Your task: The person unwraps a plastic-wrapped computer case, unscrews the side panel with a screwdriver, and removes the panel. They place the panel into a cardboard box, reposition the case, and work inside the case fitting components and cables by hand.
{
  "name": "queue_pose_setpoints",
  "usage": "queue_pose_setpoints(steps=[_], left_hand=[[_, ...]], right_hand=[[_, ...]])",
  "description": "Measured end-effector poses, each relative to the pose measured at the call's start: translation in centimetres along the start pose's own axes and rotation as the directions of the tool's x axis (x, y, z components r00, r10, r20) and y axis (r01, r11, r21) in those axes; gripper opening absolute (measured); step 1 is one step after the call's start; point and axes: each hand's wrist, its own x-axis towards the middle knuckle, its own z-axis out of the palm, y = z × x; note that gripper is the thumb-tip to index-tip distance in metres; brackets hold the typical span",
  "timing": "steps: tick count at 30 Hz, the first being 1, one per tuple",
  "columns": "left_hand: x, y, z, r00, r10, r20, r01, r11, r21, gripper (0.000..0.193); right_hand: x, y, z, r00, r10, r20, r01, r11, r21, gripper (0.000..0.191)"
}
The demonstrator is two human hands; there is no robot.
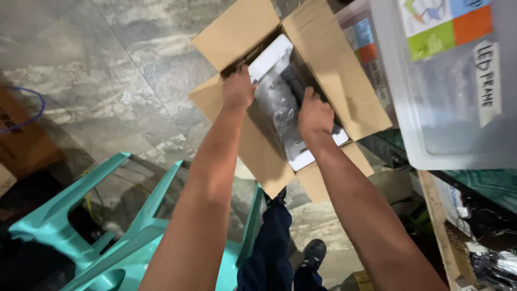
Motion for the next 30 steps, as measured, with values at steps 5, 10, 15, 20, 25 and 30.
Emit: queue_pose_setpoints(steps=[5, 10, 15, 20, 25, 30], left_hand=[[-0.9, -0.9, 1.2, 0.971, -0.003, -0.239, -0.014, 0.997, -0.069, 0.047], [-1.7, -0.1, 1.2, 0.978, 0.01, -0.208, -0.031, 0.995, -0.097, 0.049], [-3.0, -0.1, 2.1, 0.937, 0.1, -0.335, -0.105, 0.994, 0.001, 0.045], [-2.5, -2.0, 2.1, 0.874, 0.244, -0.421, -0.166, 0.963, 0.214, 0.051], [-1.3, -2.1, 1.1, 0.928, 0.185, -0.324, -0.114, 0.967, 0.227, 0.062], [-1.3, -2.6, 0.9, 0.918, 0.229, -0.324, -0.205, 0.973, 0.107, 0.087]], right_hand=[[-0.2, -0.5, 1.0, 0.999, -0.007, 0.052, 0.008, 1.0, -0.02, 0.03], [0.1, -0.8, 2.0, 0.996, -0.014, 0.087, 0.016, 1.0, -0.021, 0.028], [-0.7, 0.1, 3.2, 0.99, -0.091, 0.106, 0.077, 0.988, 0.131, 0.043], [-0.9, 1.0, 4.0, 0.982, -0.186, 0.021, 0.175, 0.952, 0.249, 0.028], [0.0, 0.2, 3.8, 0.975, -0.221, -0.038, 0.223, 0.943, 0.247, 0.028], [1.6, 1.5, 2.2, 0.985, -0.162, -0.062, 0.172, 0.953, 0.251, 0.028]])
